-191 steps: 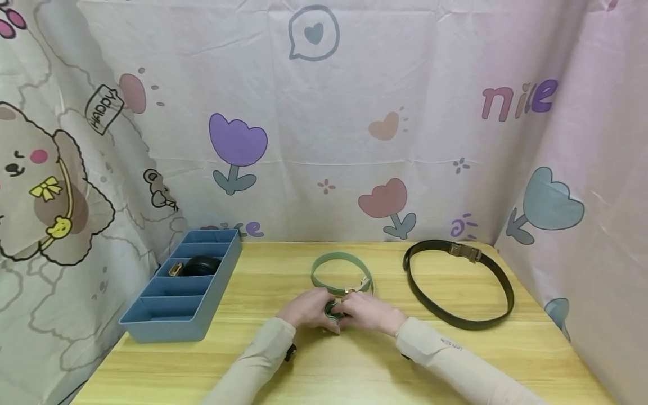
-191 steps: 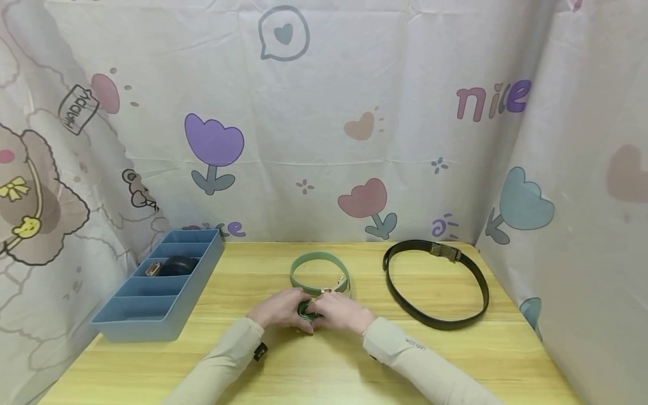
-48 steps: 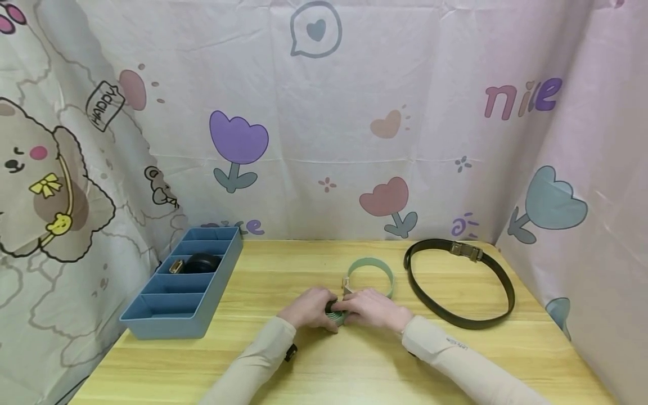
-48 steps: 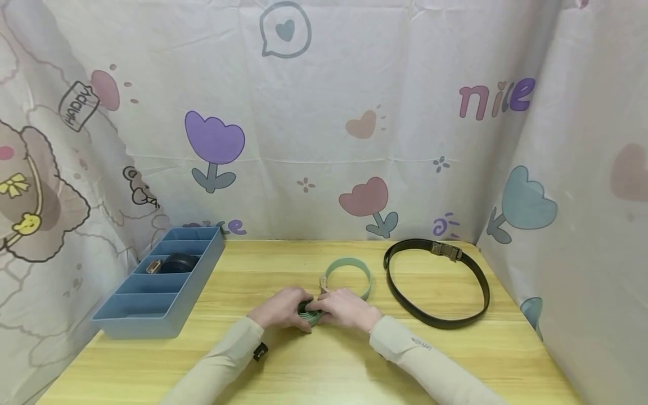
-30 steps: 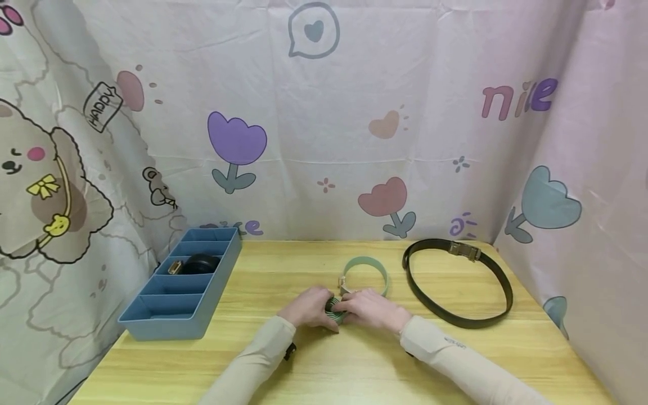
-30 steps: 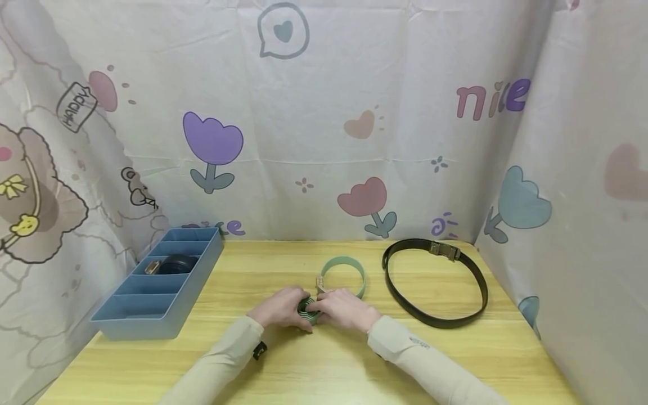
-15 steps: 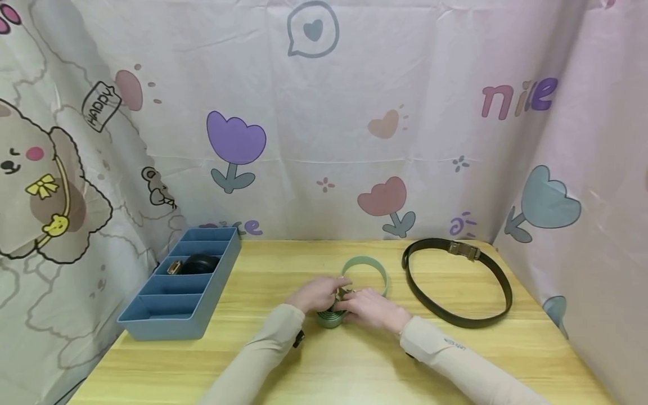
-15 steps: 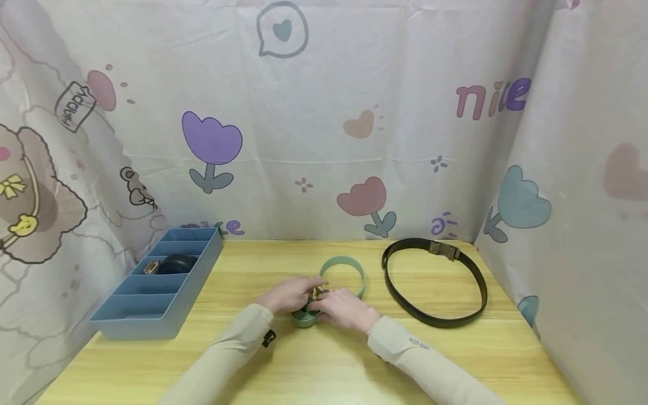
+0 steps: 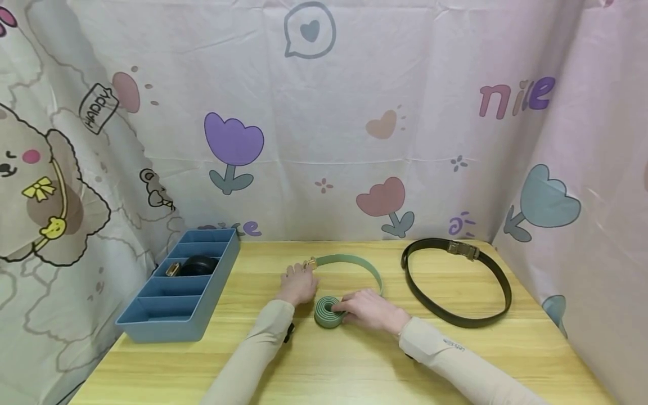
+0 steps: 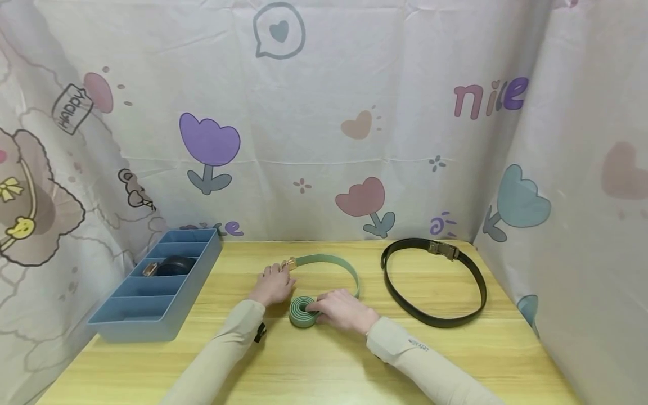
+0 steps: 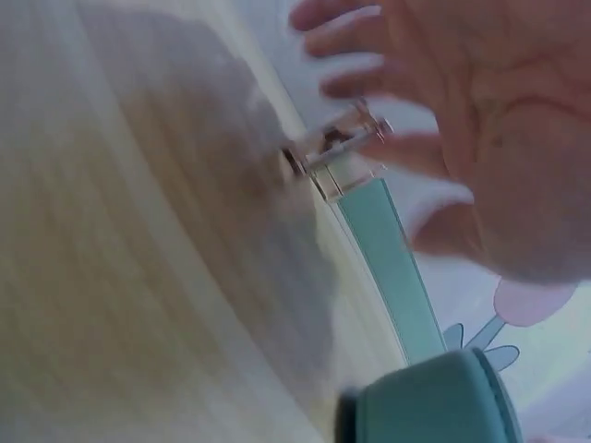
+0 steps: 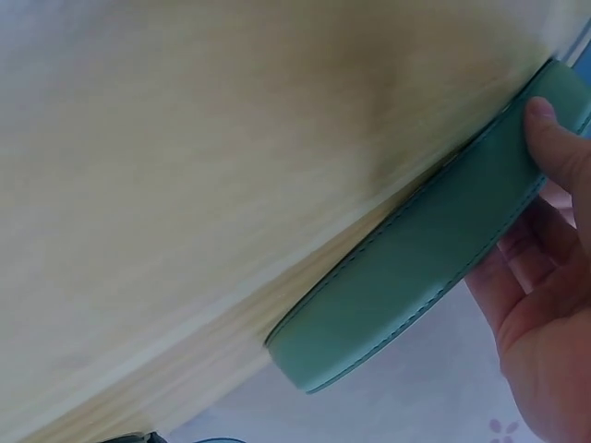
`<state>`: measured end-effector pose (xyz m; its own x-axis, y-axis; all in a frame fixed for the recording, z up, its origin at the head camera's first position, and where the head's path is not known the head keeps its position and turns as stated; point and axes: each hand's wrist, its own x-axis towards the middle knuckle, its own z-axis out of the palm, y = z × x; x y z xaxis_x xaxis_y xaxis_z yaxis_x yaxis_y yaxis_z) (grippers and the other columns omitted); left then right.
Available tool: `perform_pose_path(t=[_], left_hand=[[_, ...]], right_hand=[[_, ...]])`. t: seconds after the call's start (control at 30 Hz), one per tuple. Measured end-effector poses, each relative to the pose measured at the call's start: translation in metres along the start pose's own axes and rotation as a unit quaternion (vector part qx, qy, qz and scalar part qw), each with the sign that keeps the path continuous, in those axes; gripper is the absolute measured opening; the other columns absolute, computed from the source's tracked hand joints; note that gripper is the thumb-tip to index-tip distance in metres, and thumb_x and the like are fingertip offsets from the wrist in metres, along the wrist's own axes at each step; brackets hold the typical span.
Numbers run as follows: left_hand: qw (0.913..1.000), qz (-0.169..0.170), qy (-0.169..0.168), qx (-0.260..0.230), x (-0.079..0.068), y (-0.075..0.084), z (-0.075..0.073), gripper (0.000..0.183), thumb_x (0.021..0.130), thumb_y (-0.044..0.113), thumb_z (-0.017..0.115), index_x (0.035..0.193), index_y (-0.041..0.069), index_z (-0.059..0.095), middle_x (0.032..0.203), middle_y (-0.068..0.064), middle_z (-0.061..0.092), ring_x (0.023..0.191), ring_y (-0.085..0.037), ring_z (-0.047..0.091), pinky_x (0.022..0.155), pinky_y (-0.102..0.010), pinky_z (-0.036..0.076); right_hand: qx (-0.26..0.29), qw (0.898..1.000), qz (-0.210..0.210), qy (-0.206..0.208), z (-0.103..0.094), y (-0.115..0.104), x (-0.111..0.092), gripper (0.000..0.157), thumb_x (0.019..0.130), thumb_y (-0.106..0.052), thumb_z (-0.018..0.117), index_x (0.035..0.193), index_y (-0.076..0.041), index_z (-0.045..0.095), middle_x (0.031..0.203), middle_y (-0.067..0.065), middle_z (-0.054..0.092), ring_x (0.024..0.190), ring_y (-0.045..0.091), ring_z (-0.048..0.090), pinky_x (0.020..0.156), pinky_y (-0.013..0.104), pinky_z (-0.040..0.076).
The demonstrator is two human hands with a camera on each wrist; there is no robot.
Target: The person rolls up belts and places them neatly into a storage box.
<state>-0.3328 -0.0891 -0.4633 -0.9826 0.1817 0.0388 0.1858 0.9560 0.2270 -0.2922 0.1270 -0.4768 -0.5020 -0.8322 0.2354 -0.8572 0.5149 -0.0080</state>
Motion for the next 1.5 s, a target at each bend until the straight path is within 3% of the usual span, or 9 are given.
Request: perform_pose_path(t=[0.1,0.23,0.47,0.6,0.77,1.03,1.2,1.33,1.5], left_hand=[[0.9982,0.011,0.053,0.024,-0.003,-0.002,-0.003,0.042,0.095,0.016,0.058,0.132,-0.004,0.052,0.130,-0.026,0.050,0.127,-0.043,0.039,0.100,-0.057,0.036],[0.9903,0.110,0.085,-0.011,-0.010,-0.001,-0.009,0.035,0.088,0.008,0.060,0.122,0.003,0.065,0.126,-0.016,0.061,0.121,-0.034,0.052,0.101,-0.050,0.041],[0.9721,0.215,-0.077,-0.052,-0.031,0.006,-0.012,0.059,0.081,0.041,0.067,0.132,0.012,0.058,0.120,-0.005,0.063,0.102,-0.018,0.060,0.088,-0.037,0.050],[0.9679,0.234,-0.087,-0.032,-0.035,0.010,-0.005,0.060,0.074,0.055,0.078,0.115,0.015,0.060,0.102,0.000,0.061,0.085,-0.011,0.055,0.075,-0.028,0.048],[0.9606,0.241,-0.103,-0.092,-0.032,0.003,-0.003,0.043,0.083,0.049,0.074,0.107,0.015,0.061,0.093,0.000,0.061,0.081,-0.011,0.054,0.072,-0.028,0.047],[0.9439,0.216,-0.179,-0.175,-0.023,-0.013,-0.012,0.043,0.102,0.021,0.051,0.144,0.010,0.049,0.141,-0.010,0.055,0.129,-0.028,0.051,0.108,-0.049,0.038],[0.9291,0.198,-0.202,-0.238,-0.017,-0.014,-0.013,0.043,0.099,0.016,0.056,0.141,0.009,0.052,0.130,-0.012,0.062,0.111,-0.023,0.059,0.096,-0.041,0.046],[0.9368,0.152,-0.199,-0.245,-0.015,-0.016,-0.013,0.041,0.095,0.021,0.063,0.135,0.009,0.057,0.115,-0.015,0.066,0.091,-0.022,0.063,0.080,-0.038,0.051],[0.9567,0.104,-0.172,-0.210,-0.016,-0.019,-0.012,0.044,0.089,0.037,0.071,0.122,0.010,0.063,0.112,-0.012,0.067,0.091,-0.020,0.063,0.084,-0.044,0.051]], right_hand=[[0.000,1.000,0.004,-0.002,0.000,-0.001,0.001,0.034,0.087,-0.026,0.072,0.120,-0.021,0.069,0.100,-0.005,0.071,0.084,0.006,0.066,0.070,0.022,0.052],[-0.007,1.000,0.008,-0.003,0.001,-0.001,0.003,0.031,0.088,-0.029,0.071,0.119,-0.021,0.068,0.092,-0.006,0.069,0.075,0.004,0.063,0.062,0.019,0.047],[0.004,1.000,0.017,0.008,0.002,-0.001,0.006,0.020,0.089,-0.029,0.071,0.107,-0.022,0.069,0.086,-0.008,0.068,0.067,0.000,0.056,0.058,0.016,0.043],[0.008,1.000,0.018,0.006,0.002,-0.002,0.007,0.019,0.090,-0.031,0.069,0.106,-0.021,0.070,0.082,-0.009,0.065,0.063,-0.002,0.048,0.054,0.014,0.038],[0.007,1.000,0.016,0.005,0.002,-0.003,0.008,0.019,0.090,-0.030,0.069,0.108,-0.023,0.070,0.082,-0.009,0.064,0.063,-0.001,0.048,0.053,0.015,0.036],[0.010,1.000,0.014,-0.008,-0.001,-0.003,0.008,0.027,0.088,-0.027,0.071,0.115,-0.020,0.069,0.091,-0.006,0.067,0.072,0.003,0.059,0.059,0.019,0.045],[0.004,1.000,0.013,-0.004,-0.004,-0.002,0.008,0.028,0.087,-0.027,0.073,0.114,-0.020,0.069,0.090,-0.007,0.067,0.072,0.004,0.060,0.061,0.022,0.047],[0.008,1.000,0.021,-0.016,-0.005,-0.002,0.009,0.027,0.087,-0.028,0.072,0.114,-0.022,0.069,0.087,-0.007,0.064,0.068,0.003,0.055,0.058,0.021,0.044],[0.013,0.999,0.027,-0.028,-0.004,-0.002,0.009,0.026,0.089,-0.029,0.070,0.114,-0.022,0.069,0.086,-0.008,0.064,0.066,0.001,0.051,0.056,0.019,0.040]])
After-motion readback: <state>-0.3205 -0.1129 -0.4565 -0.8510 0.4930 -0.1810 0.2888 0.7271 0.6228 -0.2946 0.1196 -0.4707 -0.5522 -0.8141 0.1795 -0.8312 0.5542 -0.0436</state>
